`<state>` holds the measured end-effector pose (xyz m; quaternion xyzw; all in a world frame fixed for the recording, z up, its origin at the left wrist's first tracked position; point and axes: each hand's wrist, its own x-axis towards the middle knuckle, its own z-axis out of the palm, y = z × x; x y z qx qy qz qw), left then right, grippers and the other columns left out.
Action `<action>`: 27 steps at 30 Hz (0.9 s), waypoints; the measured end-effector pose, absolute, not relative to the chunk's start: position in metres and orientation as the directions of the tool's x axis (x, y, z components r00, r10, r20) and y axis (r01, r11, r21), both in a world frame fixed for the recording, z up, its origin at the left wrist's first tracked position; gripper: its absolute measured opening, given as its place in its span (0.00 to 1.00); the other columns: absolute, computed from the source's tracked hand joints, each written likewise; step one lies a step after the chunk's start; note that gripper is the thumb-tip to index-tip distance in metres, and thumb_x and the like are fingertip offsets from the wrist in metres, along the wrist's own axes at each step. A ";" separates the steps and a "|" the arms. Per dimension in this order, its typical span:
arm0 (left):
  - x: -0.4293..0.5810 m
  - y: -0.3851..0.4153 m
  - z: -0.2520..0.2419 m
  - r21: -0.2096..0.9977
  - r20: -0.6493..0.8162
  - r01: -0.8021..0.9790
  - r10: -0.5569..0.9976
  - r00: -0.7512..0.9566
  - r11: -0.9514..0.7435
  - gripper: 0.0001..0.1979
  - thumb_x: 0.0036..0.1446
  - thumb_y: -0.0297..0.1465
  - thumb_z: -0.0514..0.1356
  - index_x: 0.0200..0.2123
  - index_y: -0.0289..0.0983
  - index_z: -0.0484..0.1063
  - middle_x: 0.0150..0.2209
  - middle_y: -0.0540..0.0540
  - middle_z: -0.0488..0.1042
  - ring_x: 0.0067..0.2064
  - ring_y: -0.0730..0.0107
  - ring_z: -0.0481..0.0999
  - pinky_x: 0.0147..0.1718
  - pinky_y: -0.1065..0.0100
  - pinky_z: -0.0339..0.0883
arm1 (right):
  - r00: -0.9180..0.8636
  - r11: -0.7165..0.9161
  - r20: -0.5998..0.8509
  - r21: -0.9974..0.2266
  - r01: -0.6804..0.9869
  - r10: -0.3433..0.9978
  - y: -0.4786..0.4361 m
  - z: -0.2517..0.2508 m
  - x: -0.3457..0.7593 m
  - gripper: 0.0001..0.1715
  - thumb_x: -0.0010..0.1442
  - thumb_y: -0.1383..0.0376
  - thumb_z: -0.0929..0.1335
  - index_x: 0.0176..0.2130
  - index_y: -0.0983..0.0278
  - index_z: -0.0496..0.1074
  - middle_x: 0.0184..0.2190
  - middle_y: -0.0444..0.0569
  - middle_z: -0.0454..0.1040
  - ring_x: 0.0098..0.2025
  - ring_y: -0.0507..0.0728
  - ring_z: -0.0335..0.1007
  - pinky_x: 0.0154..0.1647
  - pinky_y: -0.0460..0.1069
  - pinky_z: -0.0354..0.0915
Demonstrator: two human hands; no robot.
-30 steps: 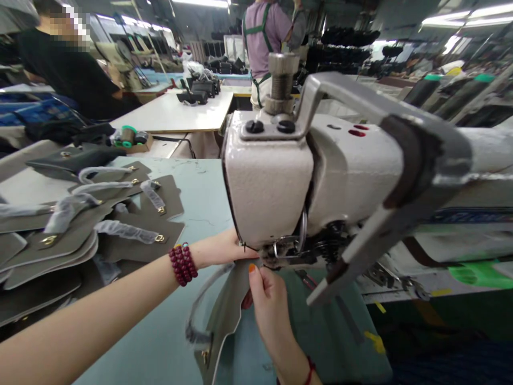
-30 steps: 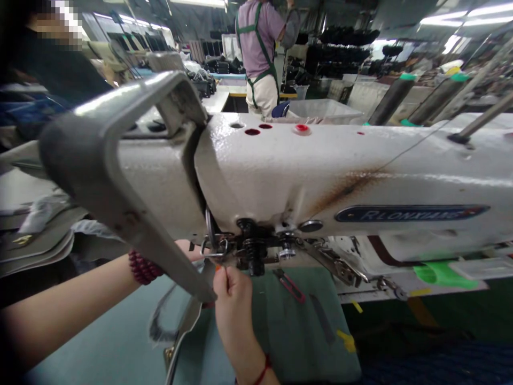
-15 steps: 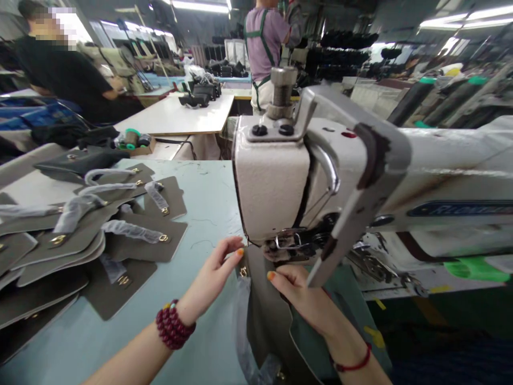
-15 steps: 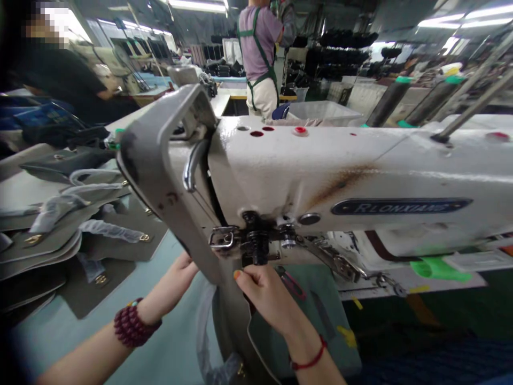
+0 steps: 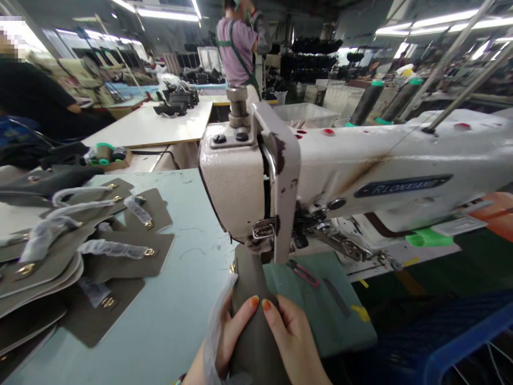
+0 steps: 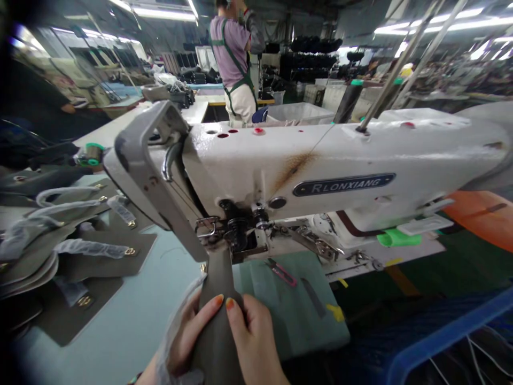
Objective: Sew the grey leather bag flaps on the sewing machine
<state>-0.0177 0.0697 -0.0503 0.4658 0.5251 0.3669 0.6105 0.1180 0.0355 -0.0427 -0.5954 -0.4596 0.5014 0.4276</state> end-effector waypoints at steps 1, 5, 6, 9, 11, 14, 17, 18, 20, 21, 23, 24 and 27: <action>-0.017 0.069 -0.046 0.949 -0.314 0.033 0.932 0.179 0.313 0.27 0.54 0.46 0.59 0.55 0.42 0.68 0.56 0.41 0.69 0.59 0.42 0.63 0.54 0.49 0.64 | 0.076 -0.193 -0.183 -0.967 0.166 0.980 0.034 -0.039 0.118 0.24 0.63 0.53 0.61 0.26 0.67 0.68 0.24 0.46 0.69 0.29 0.53 0.63 0.28 0.44 0.59; -0.018 0.068 -0.041 0.940 -0.341 0.031 0.926 0.160 0.340 0.27 0.52 0.46 0.60 0.54 0.43 0.69 0.55 0.41 0.70 0.58 0.40 0.65 0.50 0.49 0.68 | 0.063 -0.173 -0.163 -0.956 0.237 0.985 0.034 -0.033 0.121 0.24 0.64 0.53 0.60 0.26 0.67 0.68 0.23 0.46 0.68 0.28 0.53 0.63 0.28 0.44 0.57; -0.019 0.068 -0.041 0.942 -0.337 0.038 0.930 0.148 0.335 0.28 0.51 0.46 0.60 0.54 0.43 0.69 0.54 0.41 0.71 0.58 0.40 0.65 0.50 0.49 0.68 | 0.062 -0.175 -0.164 -0.955 0.241 0.984 0.035 -0.033 0.121 0.24 0.64 0.53 0.60 0.26 0.67 0.68 0.23 0.46 0.68 0.28 0.53 0.63 0.28 0.44 0.57; -0.019 0.072 -0.044 0.946 -0.320 0.081 0.942 0.098 0.313 0.26 0.51 0.45 0.60 0.53 0.44 0.71 0.50 0.40 0.73 0.59 0.39 0.63 0.51 0.48 0.67 | 0.054 -0.174 -0.165 -0.955 0.242 0.985 0.040 -0.035 0.122 0.24 0.64 0.53 0.60 0.26 0.67 0.67 0.23 0.45 0.67 0.28 0.52 0.61 0.27 0.44 0.55; -0.020 0.076 -0.044 0.947 -0.309 0.112 0.949 0.066 0.300 0.25 0.51 0.44 0.61 0.52 0.44 0.72 0.48 0.41 0.75 0.58 0.40 0.64 0.52 0.48 0.66 | 0.052 -0.175 -0.167 -0.955 0.241 0.985 0.043 -0.036 0.122 0.24 0.64 0.53 0.60 0.25 0.66 0.66 0.22 0.43 0.65 0.27 0.51 0.58 0.26 0.44 0.53; -0.022 0.083 -0.043 0.954 -0.282 0.126 0.958 0.051 0.274 0.25 0.51 0.43 0.61 0.52 0.44 0.71 0.47 0.42 0.75 0.57 0.42 0.66 0.54 0.48 0.64 | 0.061 -0.180 -0.170 -0.956 0.234 0.984 0.049 -0.037 0.122 0.22 0.63 0.54 0.61 0.24 0.66 0.63 0.21 0.42 0.61 0.25 0.50 0.55 0.25 0.43 0.52; -0.025 0.090 -0.041 0.962 -0.252 0.121 0.966 0.059 0.243 0.23 0.51 0.42 0.62 0.51 0.43 0.72 0.46 0.42 0.75 0.54 0.43 0.69 0.56 0.49 0.61 | 0.054 -0.184 -0.177 -0.960 0.213 0.983 0.055 -0.038 0.121 0.22 0.63 0.54 0.61 0.24 0.66 0.63 0.21 0.42 0.61 0.26 0.50 0.55 0.25 0.43 0.52; -0.026 0.092 -0.041 0.963 -0.253 0.115 0.965 0.069 0.244 0.22 0.51 0.41 0.62 0.49 0.43 0.73 0.45 0.42 0.76 0.53 0.43 0.70 0.55 0.49 0.62 | 0.050 -0.188 -0.182 -0.959 0.210 0.982 0.057 -0.039 0.121 0.22 0.64 0.54 0.61 0.25 0.66 0.63 0.22 0.42 0.61 0.26 0.50 0.55 0.25 0.43 0.52; -0.028 0.096 -0.042 0.961 -0.268 0.096 0.960 0.083 0.260 0.19 0.50 0.41 0.62 0.45 0.42 0.76 0.41 0.41 0.77 0.49 0.42 0.72 0.52 0.48 0.65 | 0.047 -0.191 -0.185 -0.957 0.217 0.982 0.061 -0.039 0.122 0.23 0.64 0.54 0.60 0.24 0.66 0.63 0.21 0.42 0.61 0.26 0.50 0.55 0.25 0.44 0.52; -0.028 0.098 -0.043 0.959 -0.277 0.088 0.957 0.085 0.269 0.18 0.50 0.41 0.63 0.43 0.42 0.77 0.39 0.41 0.77 0.47 0.42 0.73 0.50 0.48 0.67 | 0.047 -0.189 -0.183 -0.957 0.220 0.982 0.063 -0.039 0.122 0.23 0.64 0.54 0.61 0.24 0.66 0.63 0.21 0.42 0.61 0.26 0.50 0.56 0.25 0.44 0.52; -0.028 0.101 -0.044 0.954 -0.295 0.078 0.952 0.087 0.288 0.17 0.48 0.42 0.63 0.41 0.42 0.78 0.37 0.40 0.78 0.44 0.42 0.75 0.46 0.49 0.69 | 0.046 -0.185 -0.179 -0.959 0.216 0.983 0.068 -0.039 0.122 0.23 0.63 0.53 0.61 0.24 0.66 0.64 0.21 0.42 0.62 0.26 0.51 0.56 0.25 0.44 0.52; -0.028 0.104 -0.044 0.953 -0.299 0.075 0.950 0.083 0.294 0.17 0.48 0.42 0.64 0.41 0.41 0.78 0.36 0.40 0.78 0.44 0.42 0.75 0.44 0.49 0.70 | 0.043 -0.185 -0.179 -0.960 0.212 0.983 0.070 -0.039 0.122 0.23 0.63 0.53 0.61 0.25 0.66 0.64 0.22 0.43 0.63 0.26 0.51 0.56 0.26 0.44 0.52; -0.028 0.111 -0.040 0.958 -0.279 0.090 0.955 0.095 0.271 0.20 0.49 0.42 0.63 0.44 0.41 0.77 0.39 0.38 0.77 0.45 0.41 0.75 0.45 0.48 0.69 | 0.051 -0.197 -0.190 -0.957 0.215 0.980 0.077 -0.037 0.121 0.23 0.62 0.53 0.61 0.25 0.66 0.66 0.22 0.43 0.63 0.26 0.51 0.57 0.25 0.44 0.52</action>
